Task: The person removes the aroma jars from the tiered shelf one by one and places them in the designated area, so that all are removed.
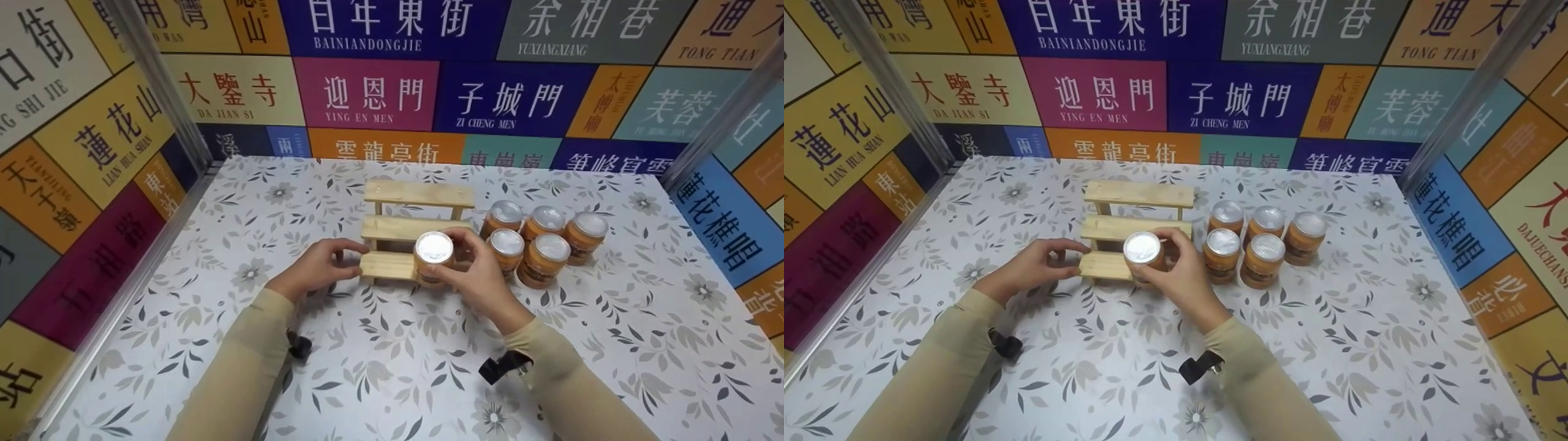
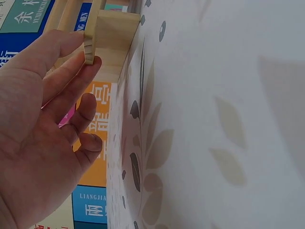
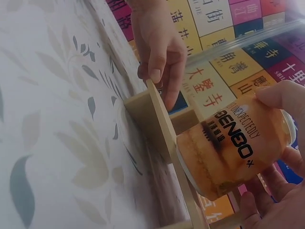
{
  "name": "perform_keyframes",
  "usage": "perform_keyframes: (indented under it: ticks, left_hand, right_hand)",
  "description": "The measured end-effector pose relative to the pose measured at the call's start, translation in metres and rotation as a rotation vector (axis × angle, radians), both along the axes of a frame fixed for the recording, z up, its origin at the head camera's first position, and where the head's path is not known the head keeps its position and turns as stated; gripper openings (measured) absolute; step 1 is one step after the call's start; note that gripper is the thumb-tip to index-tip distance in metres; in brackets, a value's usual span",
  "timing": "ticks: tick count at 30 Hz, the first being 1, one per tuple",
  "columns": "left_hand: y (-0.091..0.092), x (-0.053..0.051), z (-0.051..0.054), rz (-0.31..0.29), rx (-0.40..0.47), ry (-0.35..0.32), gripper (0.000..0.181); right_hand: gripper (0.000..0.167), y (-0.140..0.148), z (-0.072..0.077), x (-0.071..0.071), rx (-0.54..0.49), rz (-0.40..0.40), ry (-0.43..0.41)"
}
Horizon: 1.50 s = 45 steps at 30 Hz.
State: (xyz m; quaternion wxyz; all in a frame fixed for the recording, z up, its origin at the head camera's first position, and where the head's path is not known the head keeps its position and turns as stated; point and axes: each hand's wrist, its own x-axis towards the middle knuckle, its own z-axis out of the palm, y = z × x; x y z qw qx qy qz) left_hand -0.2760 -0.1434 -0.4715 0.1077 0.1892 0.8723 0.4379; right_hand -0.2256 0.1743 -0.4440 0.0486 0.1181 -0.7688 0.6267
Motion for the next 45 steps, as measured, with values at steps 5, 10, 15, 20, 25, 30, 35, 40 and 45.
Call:
perform_keyframes:
  ticks: [5,10,15,20,25,30,35,40,45]
  left_hand:
    - [0.0,-0.002,0.0,-0.022,-0.006,0.019,0.037]
    - [-0.001,-0.001,0.001,-0.022,0.004,0.003,0.037]
    - [-0.003,0.0,0.002,-0.017,0.011,-0.028,0.039]
    - [-0.003,-0.001,0.006,-0.014,0.012,-0.026,0.038]
    - [-0.003,0.0,0.005,-0.026,0.001,-0.016,0.038]
    - [-0.003,0.001,0.002,-0.035,-0.004,-0.004,0.039]
    - [-0.003,0.0,0.003,-0.019,-0.016,-0.005,0.038]
    - [-0.002,-0.001,0.003,-0.01,-0.021,-0.023,0.038]
    - [-0.002,-0.001,0.0,-0.024,-0.014,-0.01,0.04]
  right_hand:
    - [0.062,0.02,0.004,0.009,0.003,-0.017,-0.015]
    - [0.063,0.039,0.007,0.016,0.044,-0.041,-0.012]
    - [0.061,0.055,0.008,0.019,0.037,-0.072,0.016]
    - [0.061,0.069,0.014,0.023,0.013,-0.107,0.027]
    - [0.059,0.079,0.022,0.029,0.023,-0.11,0.016]
    - [0.059,0.088,0.028,0.034,0.042,-0.13,0.029]
    - [0.058,0.099,0.036,0.035,-0.069,-0.138,0.033]
    - [0.054,0.112,0.045,0.036,-0.166,-0.187,0.059]
    - [0.052,0.125,0.053,0.038,-0.211,-0.241,0.078]
